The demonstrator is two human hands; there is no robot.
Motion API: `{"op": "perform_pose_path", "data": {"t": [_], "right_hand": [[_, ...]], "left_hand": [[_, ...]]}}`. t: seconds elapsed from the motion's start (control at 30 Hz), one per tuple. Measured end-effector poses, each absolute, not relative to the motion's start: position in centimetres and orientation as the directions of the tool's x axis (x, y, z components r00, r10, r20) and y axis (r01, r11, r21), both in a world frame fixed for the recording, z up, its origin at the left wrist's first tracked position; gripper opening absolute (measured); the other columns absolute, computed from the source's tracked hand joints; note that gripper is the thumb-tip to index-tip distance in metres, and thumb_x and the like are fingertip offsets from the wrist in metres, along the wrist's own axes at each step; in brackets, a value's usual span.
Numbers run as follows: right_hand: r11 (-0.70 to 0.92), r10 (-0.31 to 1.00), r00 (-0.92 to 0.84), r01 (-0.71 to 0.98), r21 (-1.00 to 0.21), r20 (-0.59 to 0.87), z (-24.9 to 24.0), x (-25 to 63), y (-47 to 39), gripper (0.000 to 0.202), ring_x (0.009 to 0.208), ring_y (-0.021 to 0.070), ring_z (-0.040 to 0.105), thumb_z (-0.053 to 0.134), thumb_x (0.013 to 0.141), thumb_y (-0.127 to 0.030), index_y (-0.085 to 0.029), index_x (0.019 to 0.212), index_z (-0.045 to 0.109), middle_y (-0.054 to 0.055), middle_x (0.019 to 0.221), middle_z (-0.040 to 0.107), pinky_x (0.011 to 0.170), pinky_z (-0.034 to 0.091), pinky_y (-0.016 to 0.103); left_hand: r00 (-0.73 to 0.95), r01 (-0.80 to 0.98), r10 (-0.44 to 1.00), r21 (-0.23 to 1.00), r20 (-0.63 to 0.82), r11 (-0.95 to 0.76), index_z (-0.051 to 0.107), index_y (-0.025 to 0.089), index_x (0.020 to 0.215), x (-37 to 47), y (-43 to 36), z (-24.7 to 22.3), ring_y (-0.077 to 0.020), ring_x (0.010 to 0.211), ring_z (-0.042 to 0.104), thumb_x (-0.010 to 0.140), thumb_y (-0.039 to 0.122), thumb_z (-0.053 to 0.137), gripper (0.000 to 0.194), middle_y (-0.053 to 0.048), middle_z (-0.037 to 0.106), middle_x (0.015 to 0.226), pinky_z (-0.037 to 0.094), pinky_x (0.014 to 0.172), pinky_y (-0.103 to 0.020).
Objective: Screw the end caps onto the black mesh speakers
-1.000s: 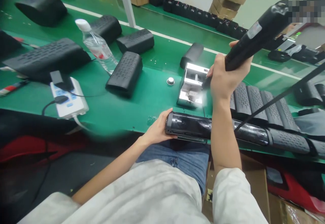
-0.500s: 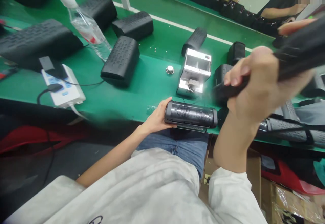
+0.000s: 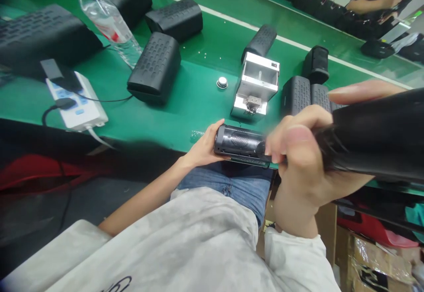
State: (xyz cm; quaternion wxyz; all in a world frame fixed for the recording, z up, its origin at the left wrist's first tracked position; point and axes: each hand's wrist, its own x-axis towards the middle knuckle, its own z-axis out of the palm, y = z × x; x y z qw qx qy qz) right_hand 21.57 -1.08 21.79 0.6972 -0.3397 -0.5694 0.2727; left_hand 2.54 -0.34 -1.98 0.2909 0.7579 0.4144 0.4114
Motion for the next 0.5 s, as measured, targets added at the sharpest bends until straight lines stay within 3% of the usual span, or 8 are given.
{"op": "perform_pose_path", "data": {"t": [0.07,0.13,0.27,0.5], "right_hand": [[0.714,0.693,0.136,0.007,-0.700,0.708,20.1,21.5,-0.8,0.033,0.049,0.0092,0.046,0.079,0.089,-0.018,-0.028,0.117,0.065,-0.008,0.069,0.052,0.043,0.043,0.026],[0.677,0.735,0.060,-0.004,-0.736,0.675,18.2,21.7,-0.5,0.037,0.051,0.0100,0.051,0.081,0.095,-0.022,-0.027,0.126,0.062,-0.008,0.071,0.056,0.047,0.046,0.026],[0.519,0.855,0.004,-0.028,-0.854,0.519,15.4,21.9,0.2,0.031,0.056,0.0110,0.057,0.080,0.101,-0.038,-0.025,0.116,0.055,-0.004,0.074,0.061,0.054,0.050,0.027],[0.462,0.887,-0.025,0.051,-0.886,0.461,15.2,21.8,1.3,0.056,0.065,0.0131,0.060,0.093,0.088,-0.064,-0.025,0.102,0.055,-0.002,0.074,0.063,0.063,0.058,0.029]], "left_hand": [[0.322,0.397,0.872,0.783,0.369,-0.479,0.009,0.029,0.185,2.4,-0.4,-1.9,-0.0459,0.164,0.052,0.081,0.040,0.106,0.142,-0.026,0.045,0.177,0.048,0.136,-0.069],[0.322,0.412,0.880,0.785,0.349,-0.462,0.012,0.028,0.184,2.3,-0.6,-1.7,-0.0456,0.167,0.050,0.082,0.041,0.105,0.139,-0.025,0.044,0.179,0.046,0.138,-0.067],[0.295,0.477,0.922,0.797,0.251,-0.370,0.016,0.030,0.183,1.7,-0.6,-1.9,-0.0445,0.161,0.059,0.089,0.050,0.097,0.126,-0.022,0.050,0.175,0.052,0.133,-0.066],[0.240,0.501,0.940,0.798,0.243,-0.334,0.023,0.029,0.181,0.7,0.3,-3.4,-0.0491,0.152,0.068,0.091,0.065,0.089,0.117,-0.023,0.056,0.170,0.061,0.121,-0.073]]}}
